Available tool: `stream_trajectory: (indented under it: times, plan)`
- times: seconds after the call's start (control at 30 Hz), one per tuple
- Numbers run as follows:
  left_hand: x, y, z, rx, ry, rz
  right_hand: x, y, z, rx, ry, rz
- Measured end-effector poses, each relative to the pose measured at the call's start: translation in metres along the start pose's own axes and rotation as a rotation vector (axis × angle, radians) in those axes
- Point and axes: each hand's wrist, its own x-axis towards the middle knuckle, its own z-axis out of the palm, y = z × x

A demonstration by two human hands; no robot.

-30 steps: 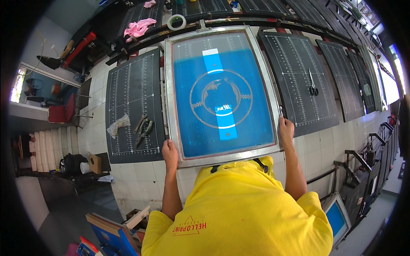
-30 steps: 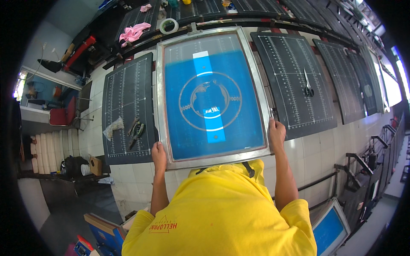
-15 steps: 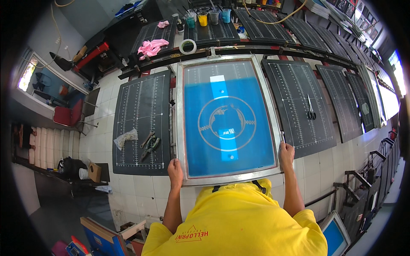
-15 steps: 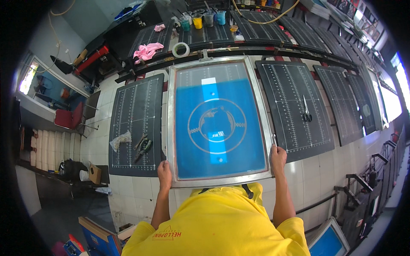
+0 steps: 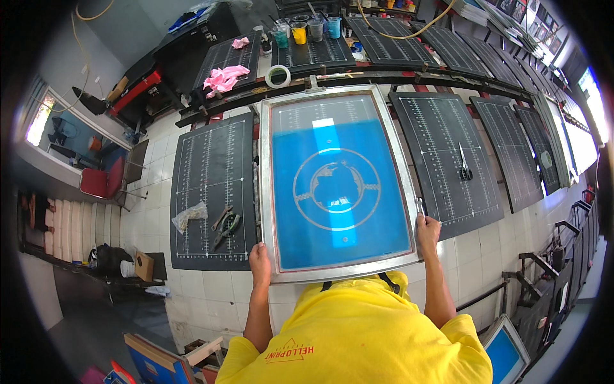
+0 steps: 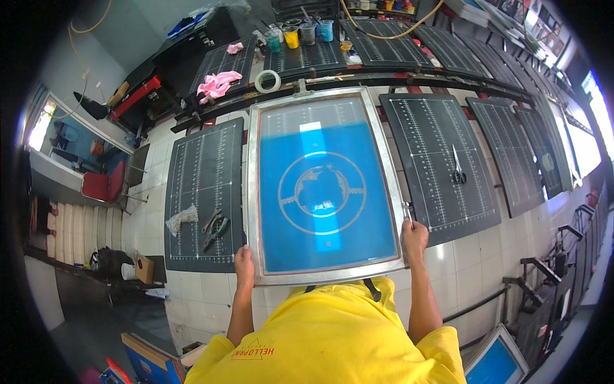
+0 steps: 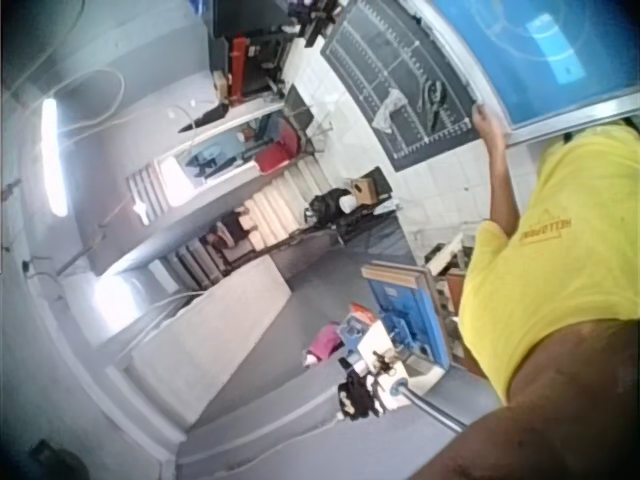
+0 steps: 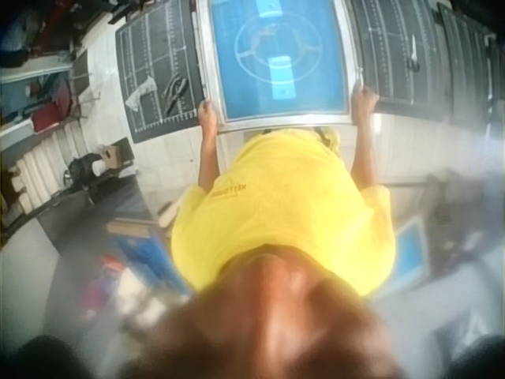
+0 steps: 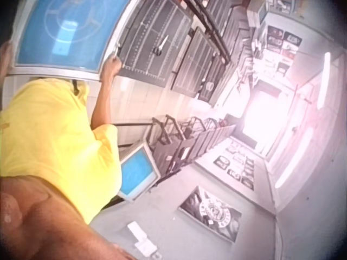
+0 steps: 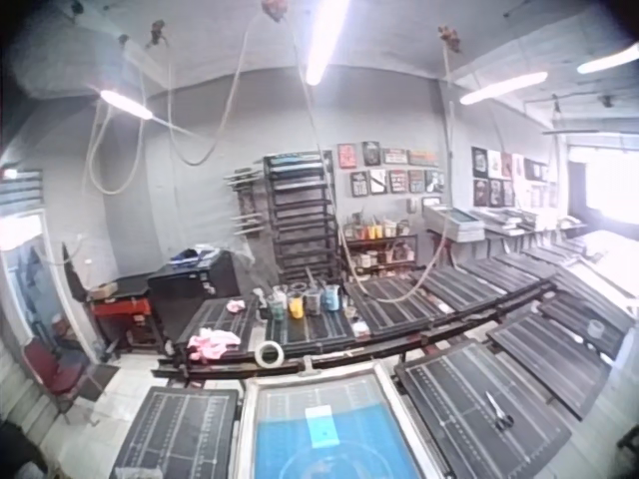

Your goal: The person prepares a screen for printing by applying adhesive tape to the edges of the frame and using a tool to smooth it down. The person then adjusts the frame on a large printing table and uses a squeegee-like tool to apply material to the screen.

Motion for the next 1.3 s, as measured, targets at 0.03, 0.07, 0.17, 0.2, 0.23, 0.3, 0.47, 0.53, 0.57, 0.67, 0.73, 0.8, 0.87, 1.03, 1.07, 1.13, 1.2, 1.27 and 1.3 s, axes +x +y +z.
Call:
stream_trajectory:
  times: [0.03,0.07,0.17,0.2,0.23,0.3,0.47,0.53,0.57,0.67,0.73,0.8,0.87,1.03,1.07,1.13,1.2,1.27,1.3]
  plan:
    - [0.0,-0.005,-0.002,-0.011,0.0,-0.01,-0.002,-0.003,0.0,-0.004,-0.005,-0.008]
    - [0.001,-0.01,-0.004,-0.022,0.0,-0.021,-0.004,-0.006,0.001,-0.009,-0.011,-0.014]
    - [0.01,-0.017,-0.004,-0.039,-0.02,0.028,-0.005,-0.015,-0.001,-0.002,0.01,-0.045]
    - [0.008,-0.014,0.0,-0.046,-0.031,0.019,0.001,-0.008,-0.001,-0.008,0.037,-0.071]
    - [0.005,-0.002,0.002,-0.044,-0.037,0.006,0.0,-0.012,-0.004,-0.002,0.021,-0.038]
    - [0.009,-0.002,0.001,-0.001,-0.07,-0.006,0.002,-0.011,0.004,0.011,0.004,-0.011]
    - [0.011,-0.014,0.006,0.095,-0.057,0.028,-0.001,-0.009,0.008,0.002,-0.006,0.041]
    - [0.013,-0.019,0.006,0.118,-0.065,0.073,0.001,-0.001,0.009,-0.008,-0.006,0.019]
    - [0.013,-0.021,0.007,0.128,-0.07,0.096,0.001,0.0,0.009,-0.01,-0.006,0.021]
    - [0.011,-0.017,0.009,0.105,-0.106,0.063,0.0,0.001,0.008,-0.004,-0.002,0.029]
    - [0.021,-0.036,0.001,0.045,-0.156,0.065,-0.001,-0.003,0.01,0.016,-0.017,0.035]
    - [0.026,-0.048,-0.001,0.001,-0.166,0.048,-0.001,-0.007,0.01,0.037,-0.036,0.045]
    - [0.026,-0.051,0.003,-0.03,-0.139,0.007,0.0,-0.007,0.009,0.04,-0.037,0.052]
    - [0.025,-0.043,0.004,-0.062,-0.186,0.005,0.0,-0.009,0.008,0.044,-0.042,0.059]
    - [0.024,-0.039,0.003,-0.063,-0.199,0.009,-0.001,-0.012,0.007,0.052,-0.039,0.064]
    - [0.023,-0.033,0.004,-0.058,-0.206,0.0,-0.002,-0.015,0.006,0.061,-0.044,0.075]
    - [0.019,-0.026,0.004,0.007,-0.179,0.013,-0.001,-0.016,0.006,0.063,-0.059,0.087]
    - [0.013,-0.009,0.008,0.13,-0.118,0.051,0.0,-0.014,0.007,0.075,-0.055,0.082]
    - [0.014,-0.013,0.009,0.15,-0.111,0.07,-0.001,-0.013,0.007,0.081,-0.052,0.079]
